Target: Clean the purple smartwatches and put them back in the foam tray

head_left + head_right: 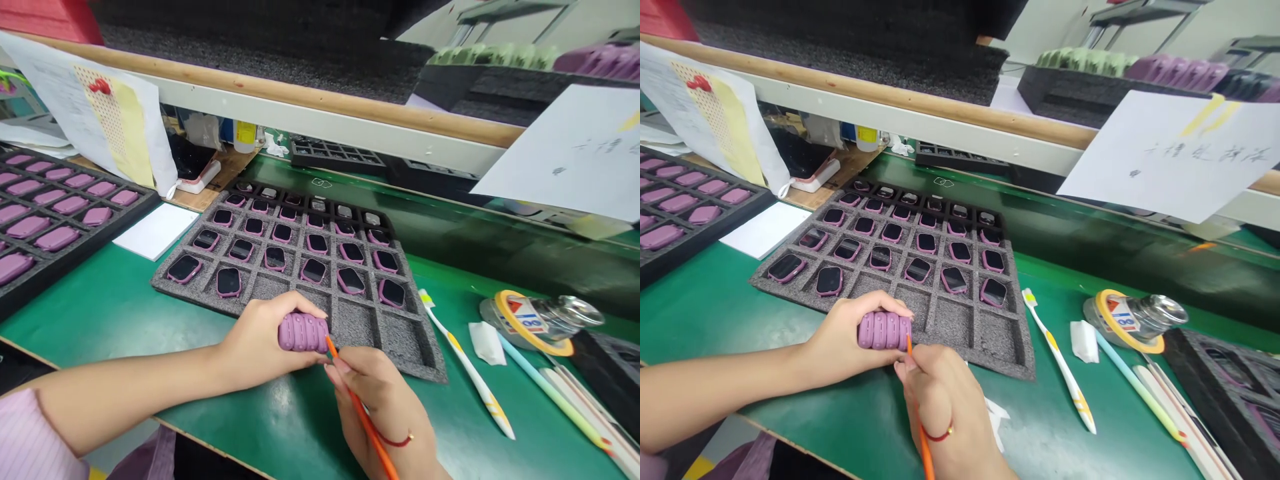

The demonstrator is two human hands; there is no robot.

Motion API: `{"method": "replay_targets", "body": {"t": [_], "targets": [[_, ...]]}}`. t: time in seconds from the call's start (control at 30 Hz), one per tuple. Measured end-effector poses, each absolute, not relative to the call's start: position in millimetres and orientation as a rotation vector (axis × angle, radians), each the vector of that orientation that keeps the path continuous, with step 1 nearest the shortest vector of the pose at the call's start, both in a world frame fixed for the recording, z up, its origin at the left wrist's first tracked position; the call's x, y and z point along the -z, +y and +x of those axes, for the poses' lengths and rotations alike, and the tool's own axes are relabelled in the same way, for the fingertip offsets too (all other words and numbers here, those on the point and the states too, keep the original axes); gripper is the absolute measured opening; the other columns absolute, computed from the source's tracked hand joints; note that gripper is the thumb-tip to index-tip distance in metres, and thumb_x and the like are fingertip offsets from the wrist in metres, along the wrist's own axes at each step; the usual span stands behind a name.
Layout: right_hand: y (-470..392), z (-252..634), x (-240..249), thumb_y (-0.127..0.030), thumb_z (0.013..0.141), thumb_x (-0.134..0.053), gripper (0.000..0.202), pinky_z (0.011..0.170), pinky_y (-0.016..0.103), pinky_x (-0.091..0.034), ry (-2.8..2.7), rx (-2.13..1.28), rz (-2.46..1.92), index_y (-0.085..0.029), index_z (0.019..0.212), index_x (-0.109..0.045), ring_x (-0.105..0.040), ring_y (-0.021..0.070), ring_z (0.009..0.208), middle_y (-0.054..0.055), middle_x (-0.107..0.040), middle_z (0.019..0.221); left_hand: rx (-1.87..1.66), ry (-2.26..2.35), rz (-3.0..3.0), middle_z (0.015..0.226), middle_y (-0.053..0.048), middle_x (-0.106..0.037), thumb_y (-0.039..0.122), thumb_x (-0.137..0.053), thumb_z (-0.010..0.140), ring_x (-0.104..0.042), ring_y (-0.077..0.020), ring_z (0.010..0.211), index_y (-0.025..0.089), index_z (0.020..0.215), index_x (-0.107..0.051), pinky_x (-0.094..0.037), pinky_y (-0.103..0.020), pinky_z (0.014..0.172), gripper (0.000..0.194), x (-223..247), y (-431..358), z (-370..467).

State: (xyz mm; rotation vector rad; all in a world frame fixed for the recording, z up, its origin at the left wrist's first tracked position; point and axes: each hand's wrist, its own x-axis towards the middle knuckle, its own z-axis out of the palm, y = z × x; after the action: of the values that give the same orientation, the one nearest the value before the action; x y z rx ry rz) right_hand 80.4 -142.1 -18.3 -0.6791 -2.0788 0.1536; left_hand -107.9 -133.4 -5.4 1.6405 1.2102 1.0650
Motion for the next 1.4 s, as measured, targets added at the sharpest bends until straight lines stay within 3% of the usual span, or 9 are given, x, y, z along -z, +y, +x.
{"method": "replay_targets", "body": {"t": [0.2, 0.37, 0.57, 0.83, 1.1, 1.23, 1.4], "targets": [[-138, 82, 10, -0.009, 0.094, -0.054, 0.014, 0.068, 0.022, -0.056, -1.753, -0.605, -0.809, -0.023, 0.097, -0.056, -0.067, 0.0118, 0.077, 0.001, -0.067, 0.084, -1.051, 1.149, 1.665, 0.104, -0.003, -0.076, 0.026, -0.088, 0.067, -0.072, -0.0202, 0.096, 0.02, 0.103, -0.068, -0.056, -0.029, 0.085, 0.041, 6, -132, -112], [-135, 82, 3, -0.014, 0.1, -0.048, 0.015, 0.066, 0.02, -0.057, -1.675, -0.812, -0.805, -0.023, 0.097, -0.058, -0.066, 0.0103, 0.071, -0.001, -0.064, 0.078, -1.012, 1.08, 1.689, 0.106, -0.002, -0.076, 0.024, -0.087, 0.069, -0.072, -0.0182, 0.098, 0.02, 0.106, -0.068, -0.055, -0.028, 0.089, 0.041, 5, -130, -114], [-138, 82, 12, -0.009, 0.098, -0.046, 0.017, 0.07, 0.027, -0.06, -1.785, -0.84, -0.705, -0.024, 0.1, -0.054, -0.068, 0.0153, 0.084, 0.003, -0.066, 0.085, -0.999, 1.033, 1.734, 0.109, -0.004, -0.075, 0.019, -0.083, 0.073, -0.072, -0.0188, 0.102, 0.018, 0.107, -0.067, -0.054, -0.028, 0.091, 0.038, 5, -128, -114], [-134, 84, 8, -0.009, 0.099, -0.044, 0.015, 0.068, 0.026, -0.06, -1.885, -0.784, -0.713, -0.023, 0.1, -0.05, -0.067, 0.0149, 0.084, 0.003, -0.066, 0.083, -0.987, 1.005, 1.76, 0.108, -0.004, -0.075, 0.023, -0.083, 0.074, -0.072, -0.0184, 0.1, 0.019, 0.107, -0.067, -0.054, -0.027, 0.092, 0.037, 5, -128, -114], [-131, 90, -22, -0.019, 0.102, -0.043, 0.013, 0.052, 0.02, -0.052, -2.194, -0.624, -0.884, -0.024, 0.091, -0.049, -0.064, 0.0113, 0.061, 0.0, -0.062, 0.074, -0.915, 0.993, 1.837, 0.107, -0.002, -0.075, 0.026, -0.082, 0.077, -0.072, -0.0189, 0.099, 0.021, 0.106, -0.067, -0.054, -0.027, 0.09, 0.033, 3, -127, -114], [-130, 91, -34, -0.025, 0.103, -0.04, 0.022, 0.047, 0.02, -0.046, -2.299, -0.755, -0.985, -0.024, 0.082, -0.047, -0.058, 0.0103, 0.052, -0.003, -0.058, 0.065, -0.905, 0.946, 1.902, 0.107, -0.002, -0.075, 0.025, -0.08, 0.079, -0.072, -0.0177, 0.097, 0.021, 0.104, -0.067, -0.053, -0.026, 0.089, 0.028, 6, -127, -113], [-126, 85, -24, -0.031, 0.103, -0.043, 0.027, 0.055, 0.021, -0.053, -2.037, -1.057, -0.957, -0.022, 0.079, -0.052, -0.063, 0.0102, 0.058, -0.002, -0.061, 0.068, -0.935, 0.972, 1.854, 0.103, -0.002, -0.076, 0.021, -0.081, 0.075, -0.072, -0.0179, 0.096, 0.02, 0.105, -0.067, -0.054, -0.026, 0.089, 0.033, 6, -130, -115]]}}
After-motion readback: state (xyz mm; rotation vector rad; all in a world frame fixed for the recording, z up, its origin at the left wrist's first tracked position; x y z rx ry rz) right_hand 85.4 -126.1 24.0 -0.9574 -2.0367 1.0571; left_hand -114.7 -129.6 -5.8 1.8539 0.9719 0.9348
